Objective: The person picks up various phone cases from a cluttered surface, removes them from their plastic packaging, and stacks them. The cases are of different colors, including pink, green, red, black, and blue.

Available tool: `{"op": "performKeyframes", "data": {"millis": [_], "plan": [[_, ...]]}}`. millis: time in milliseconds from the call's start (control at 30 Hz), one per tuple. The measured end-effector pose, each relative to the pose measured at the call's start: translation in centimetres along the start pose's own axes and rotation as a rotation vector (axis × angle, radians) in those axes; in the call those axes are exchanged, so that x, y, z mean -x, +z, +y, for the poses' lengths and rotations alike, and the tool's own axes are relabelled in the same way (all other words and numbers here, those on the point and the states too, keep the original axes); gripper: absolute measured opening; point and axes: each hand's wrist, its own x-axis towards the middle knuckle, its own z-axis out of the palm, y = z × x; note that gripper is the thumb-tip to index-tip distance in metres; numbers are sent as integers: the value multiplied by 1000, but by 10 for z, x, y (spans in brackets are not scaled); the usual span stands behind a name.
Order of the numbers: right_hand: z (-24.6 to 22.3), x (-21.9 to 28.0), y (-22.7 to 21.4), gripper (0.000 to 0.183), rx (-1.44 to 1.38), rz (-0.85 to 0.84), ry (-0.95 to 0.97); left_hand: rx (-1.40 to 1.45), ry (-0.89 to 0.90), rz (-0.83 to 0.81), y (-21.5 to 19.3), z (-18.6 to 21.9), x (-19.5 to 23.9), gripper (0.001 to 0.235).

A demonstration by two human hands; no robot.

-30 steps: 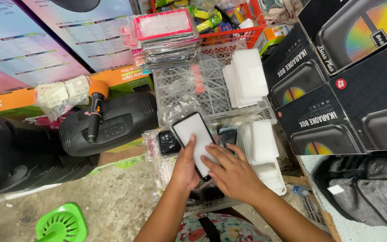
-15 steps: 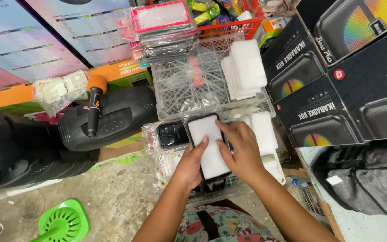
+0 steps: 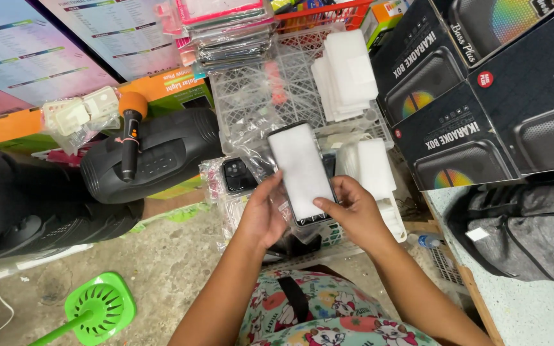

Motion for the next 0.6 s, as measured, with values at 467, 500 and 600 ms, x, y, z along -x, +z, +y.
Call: {"op": "performKeyframes", "data": {"millis": [467, 500, 600], "plan": [[15, 18, -38, 23, -252, 217, 11, -272, -42, -61, 8, -23, 3, 50], [10, 21, -39, 22, -241, 245, 32, -305, -17, 15, 10, -24, 1, 46], [19, 33, -56, 20, -334, 299, -34, -256, 166, 87, -7, -30, -16, 44]]}}
